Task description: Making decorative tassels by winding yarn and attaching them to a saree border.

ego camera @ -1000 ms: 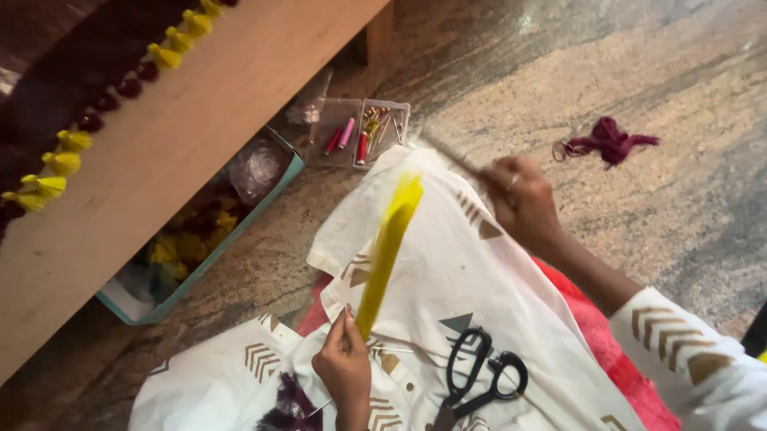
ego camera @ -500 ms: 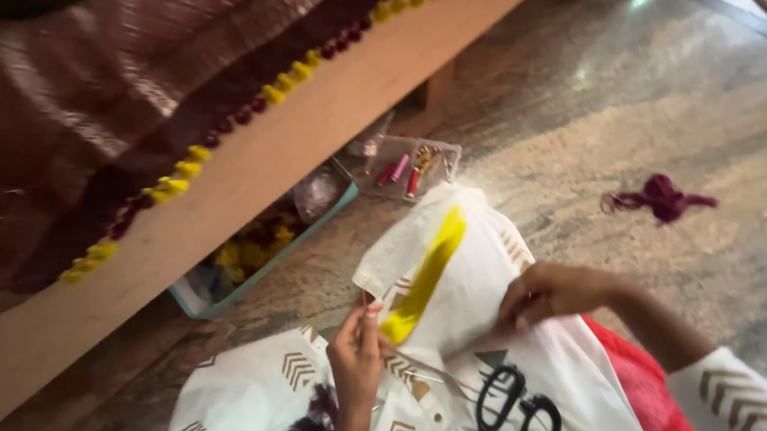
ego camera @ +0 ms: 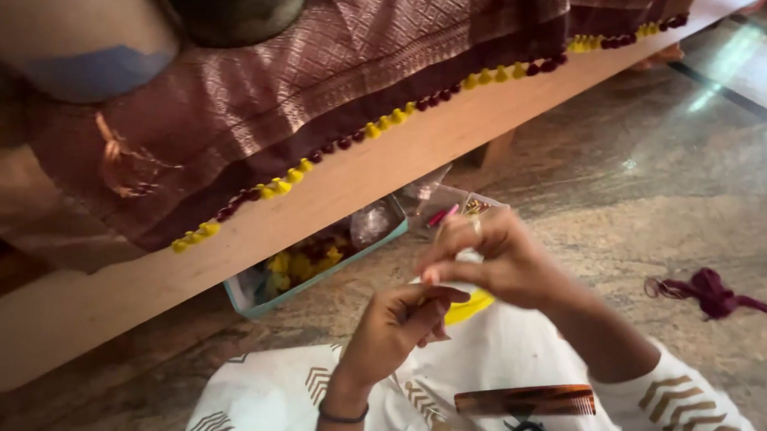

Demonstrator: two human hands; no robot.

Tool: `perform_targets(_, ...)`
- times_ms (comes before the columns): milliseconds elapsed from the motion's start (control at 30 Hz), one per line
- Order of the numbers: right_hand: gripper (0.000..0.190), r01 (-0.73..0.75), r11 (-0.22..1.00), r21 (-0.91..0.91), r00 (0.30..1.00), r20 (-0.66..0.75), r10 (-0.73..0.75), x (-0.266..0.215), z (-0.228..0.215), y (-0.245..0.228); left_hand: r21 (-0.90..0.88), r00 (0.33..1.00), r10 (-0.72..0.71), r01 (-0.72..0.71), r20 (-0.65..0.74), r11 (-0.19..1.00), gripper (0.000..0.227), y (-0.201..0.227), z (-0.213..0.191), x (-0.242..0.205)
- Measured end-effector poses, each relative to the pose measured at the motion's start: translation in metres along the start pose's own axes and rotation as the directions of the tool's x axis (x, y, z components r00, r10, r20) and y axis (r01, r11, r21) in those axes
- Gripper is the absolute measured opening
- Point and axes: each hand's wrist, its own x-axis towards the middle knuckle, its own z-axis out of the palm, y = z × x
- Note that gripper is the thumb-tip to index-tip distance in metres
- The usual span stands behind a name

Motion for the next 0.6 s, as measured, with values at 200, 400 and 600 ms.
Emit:
perform_targets(200,0.011,0.052,0.997,0.05,0.998,-0.023,-0.051,0.03,-0.031,-0.052,0.062,0.948,-0.301,0.309,-0.102,0.949,0.024,-0.162,-0.012,-0.044)
perform_targets(400,0.017,-0.033,0.998,-0.048,0.998,-0.047,0.031,0.041,-0.038,-0.068,0.705,0.865,-0.017,0.42,-0.501,0.571,0.015,-0.165,-0.051,-0.029)
perform_targets(600,0.017,-0.05,0.998,0.043,0.998,-0.025,0.051,0.043,-0.033,-0.064,0.432,0.889,0.328,-0.172,-0.32,0.886,0.032,0.083,-0.002,-0.011)
